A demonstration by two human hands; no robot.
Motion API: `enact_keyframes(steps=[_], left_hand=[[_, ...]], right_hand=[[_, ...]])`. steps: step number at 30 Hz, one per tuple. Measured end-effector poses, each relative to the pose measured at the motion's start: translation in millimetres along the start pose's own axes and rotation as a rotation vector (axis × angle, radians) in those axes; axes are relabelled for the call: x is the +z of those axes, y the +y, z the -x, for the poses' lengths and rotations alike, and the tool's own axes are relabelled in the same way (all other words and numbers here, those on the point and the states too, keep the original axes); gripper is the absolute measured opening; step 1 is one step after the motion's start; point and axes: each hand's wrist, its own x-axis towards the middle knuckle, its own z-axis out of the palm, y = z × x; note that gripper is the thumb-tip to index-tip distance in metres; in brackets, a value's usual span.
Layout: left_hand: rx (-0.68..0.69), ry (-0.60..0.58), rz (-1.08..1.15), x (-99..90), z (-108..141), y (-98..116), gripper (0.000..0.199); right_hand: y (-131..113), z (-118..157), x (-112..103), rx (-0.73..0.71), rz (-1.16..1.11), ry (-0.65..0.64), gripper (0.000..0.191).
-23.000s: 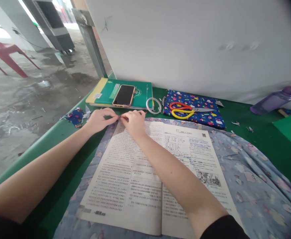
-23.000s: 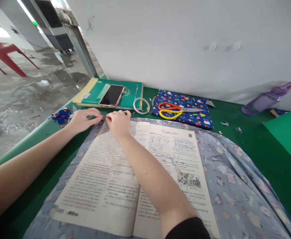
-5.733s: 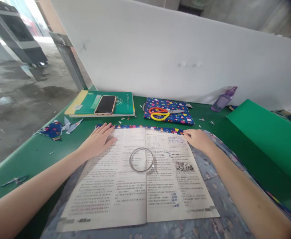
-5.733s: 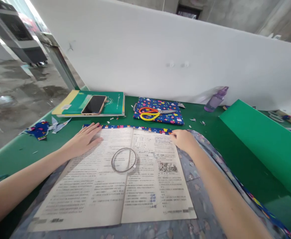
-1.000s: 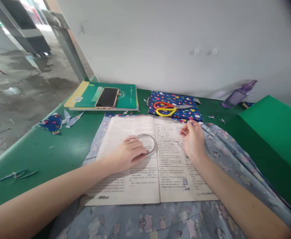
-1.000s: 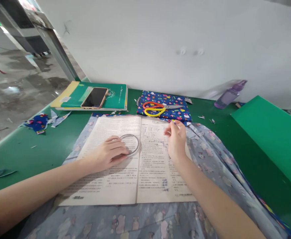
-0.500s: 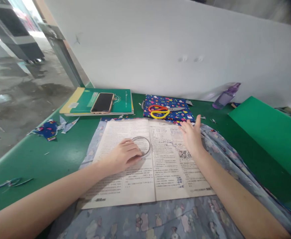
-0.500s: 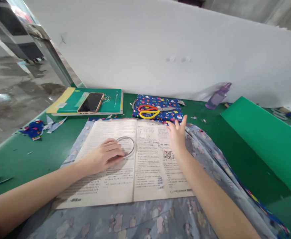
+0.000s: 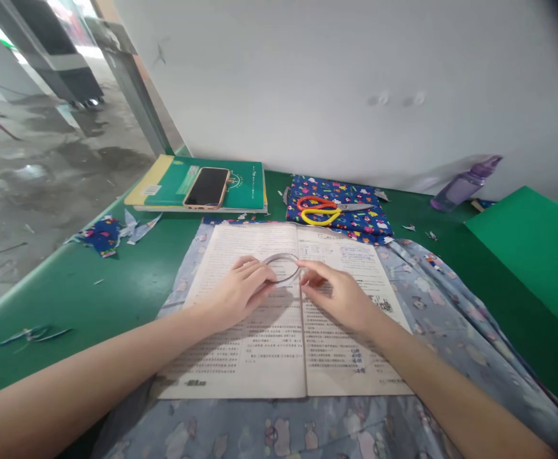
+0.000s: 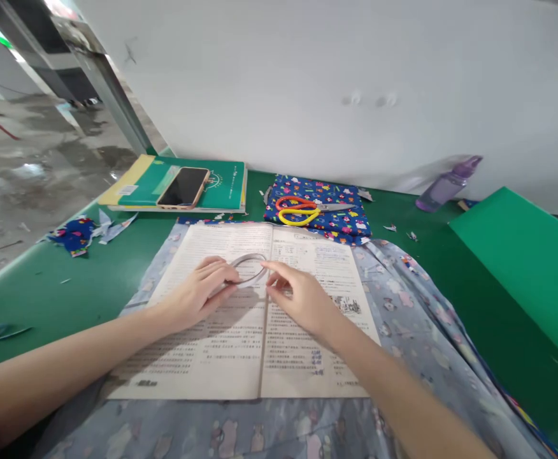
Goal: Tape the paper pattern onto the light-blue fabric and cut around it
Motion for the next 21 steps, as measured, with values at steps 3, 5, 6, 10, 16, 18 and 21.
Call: enact_keyframes(steps=[3,5,6,10,16,18,21], left_hand=[[-0.009,-0.034,0.034,1.5,2,-3,0.009],[-0.016,-0.053,0.046,2.8,3,-6,0.014],[-0.025,-0.06,0.054,3.2,3,-7,0.016],[-0.069,-0.073,0.058,3.0,0,-7,0.014],[-0.159,-0.012,-0.1,-1.9,-4,-10,0.016],[-0.152,0.02,-0.175,-2.9,-2,-14,0.015],[-0.184,0.022,-0.218,-2.7,2,-21,0.014]], right_hand=[[-1,2,4,-0.013,0.068,0.021,0.043],[0,2,6,0.012,0.062,0.056,0.043],[-1,1,8,0.032,0.042,0.062,0.045],[-9,-6,11,0.012,0.031,0.041,0.06],[-21,-25,19,-0.173,0.186,0.251,0.039],[-19,-27,29,-0.185,0.087,0.276,0.033],[-12,-25,44,-0.216,-0.003,0.169,0.042]])
